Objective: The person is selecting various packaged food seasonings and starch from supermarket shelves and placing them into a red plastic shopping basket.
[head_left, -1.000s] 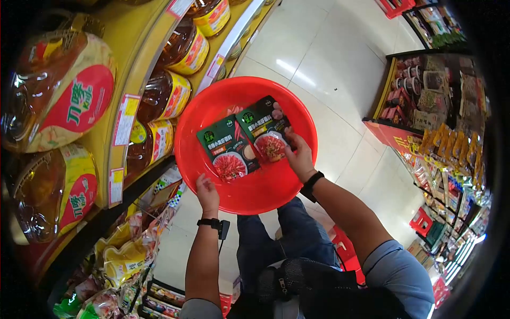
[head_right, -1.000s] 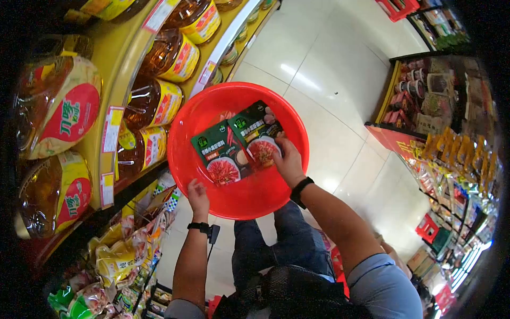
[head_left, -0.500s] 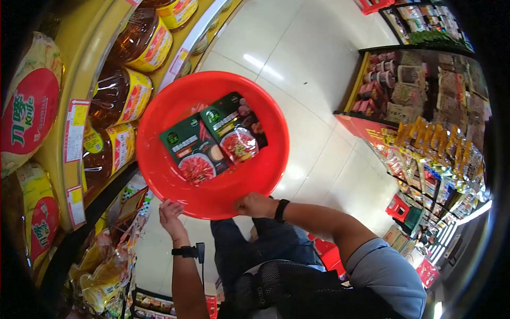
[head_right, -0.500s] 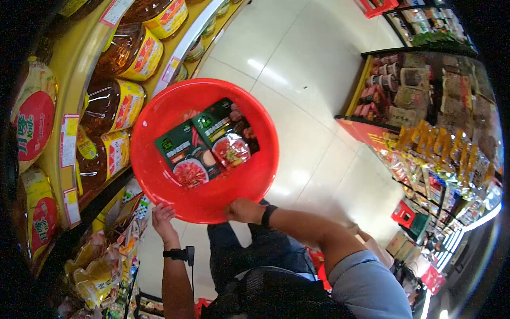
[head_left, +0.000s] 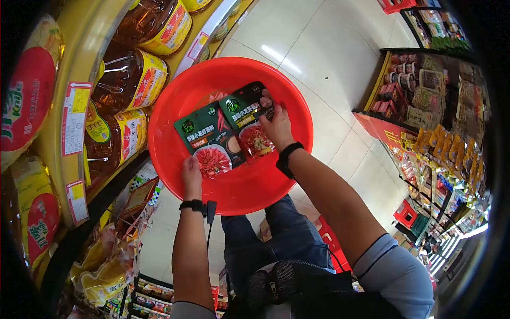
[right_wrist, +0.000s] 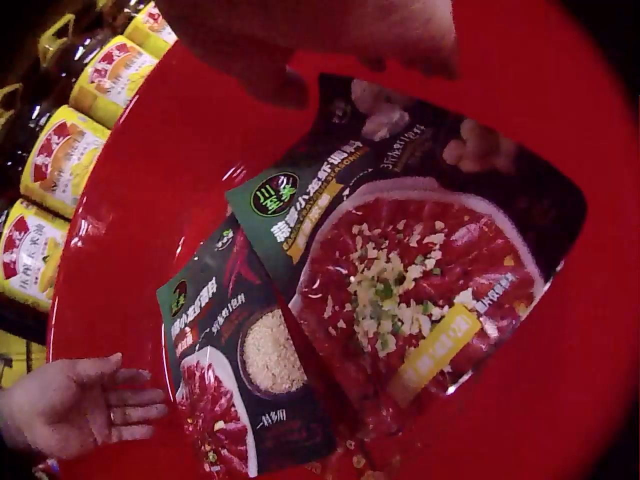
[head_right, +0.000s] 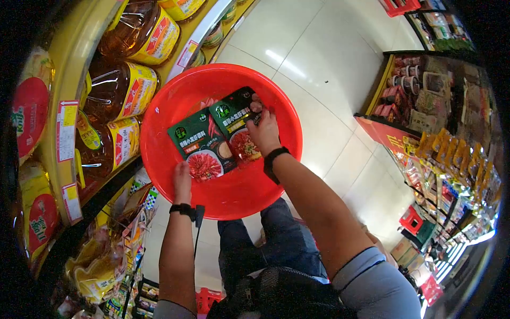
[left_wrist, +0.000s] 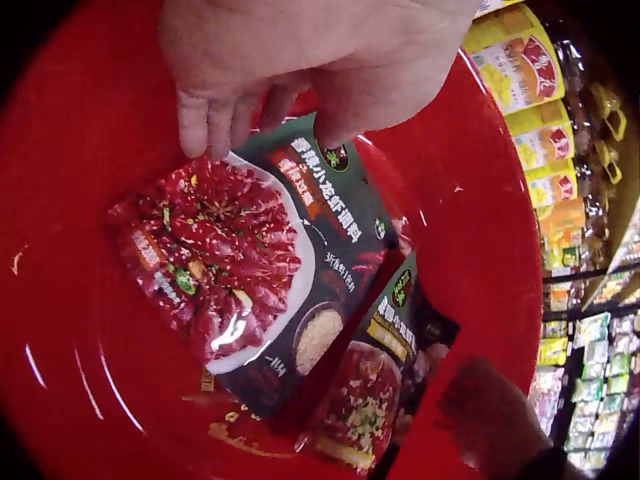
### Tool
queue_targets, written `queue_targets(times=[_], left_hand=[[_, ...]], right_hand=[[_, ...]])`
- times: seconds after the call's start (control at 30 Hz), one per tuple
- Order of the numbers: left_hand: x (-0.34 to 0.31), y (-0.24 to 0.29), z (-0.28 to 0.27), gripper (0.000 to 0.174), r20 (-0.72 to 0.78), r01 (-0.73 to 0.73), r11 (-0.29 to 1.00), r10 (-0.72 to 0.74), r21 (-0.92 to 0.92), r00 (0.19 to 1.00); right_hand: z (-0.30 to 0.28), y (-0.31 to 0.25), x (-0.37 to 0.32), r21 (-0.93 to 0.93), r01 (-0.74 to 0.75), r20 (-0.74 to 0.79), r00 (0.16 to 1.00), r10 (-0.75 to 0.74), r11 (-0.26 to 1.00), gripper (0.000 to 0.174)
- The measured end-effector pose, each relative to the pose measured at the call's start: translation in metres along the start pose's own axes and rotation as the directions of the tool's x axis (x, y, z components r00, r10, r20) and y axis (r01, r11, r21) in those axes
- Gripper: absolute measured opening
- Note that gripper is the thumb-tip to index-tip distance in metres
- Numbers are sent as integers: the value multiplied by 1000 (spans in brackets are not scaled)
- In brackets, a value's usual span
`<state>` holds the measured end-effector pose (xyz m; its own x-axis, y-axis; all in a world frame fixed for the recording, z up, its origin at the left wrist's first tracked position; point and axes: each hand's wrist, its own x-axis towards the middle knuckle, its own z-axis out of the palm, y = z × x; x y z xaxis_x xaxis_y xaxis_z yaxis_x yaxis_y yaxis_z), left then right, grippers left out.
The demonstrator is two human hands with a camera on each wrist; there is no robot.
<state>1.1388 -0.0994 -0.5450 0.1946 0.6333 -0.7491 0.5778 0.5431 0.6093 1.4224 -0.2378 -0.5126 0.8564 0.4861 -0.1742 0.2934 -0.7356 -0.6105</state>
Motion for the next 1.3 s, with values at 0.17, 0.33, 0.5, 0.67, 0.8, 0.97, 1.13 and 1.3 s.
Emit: queue_targets(times=[0.17,0.33,0.5,0.67,0.8,0.97,1.13,1.3], left_hand=[[27,13,8,39,-102,-78,989,91,127,991],[47,4,24,28,-118,-134,989,126,-63,985],[29,8,21,31,-30,40,997,-42,-61,999],[10,29,33,28,128,84,939,-43,-333,991],[2,29,43,25,145,25,951,21,-308,989],[-16,30,47,22,225,72,958,-8,-278,974],[-38,19,27,17,319,48,956,49,-289,947],[-107,91,9,23,218,-29,939,110,-343,970]], right_hand=[[30,5,12,-84,-328,184,923,338,941,55],[36,30,17,-103,-334,209,913,349,937,48],[16,10,12,52,-403,409,844,348,914,53],[20,-2,11,-16,-179,511,844,162,984,45],[22,-1,0,50,-389,424,842,333,920,58],[-9,3,-3,119,-550,609,698,377,827,45],[9,20,-30,-35,-368,590,743,317,929,29],[-38,-7,-48,255,-218,585,810,29,942,35]])
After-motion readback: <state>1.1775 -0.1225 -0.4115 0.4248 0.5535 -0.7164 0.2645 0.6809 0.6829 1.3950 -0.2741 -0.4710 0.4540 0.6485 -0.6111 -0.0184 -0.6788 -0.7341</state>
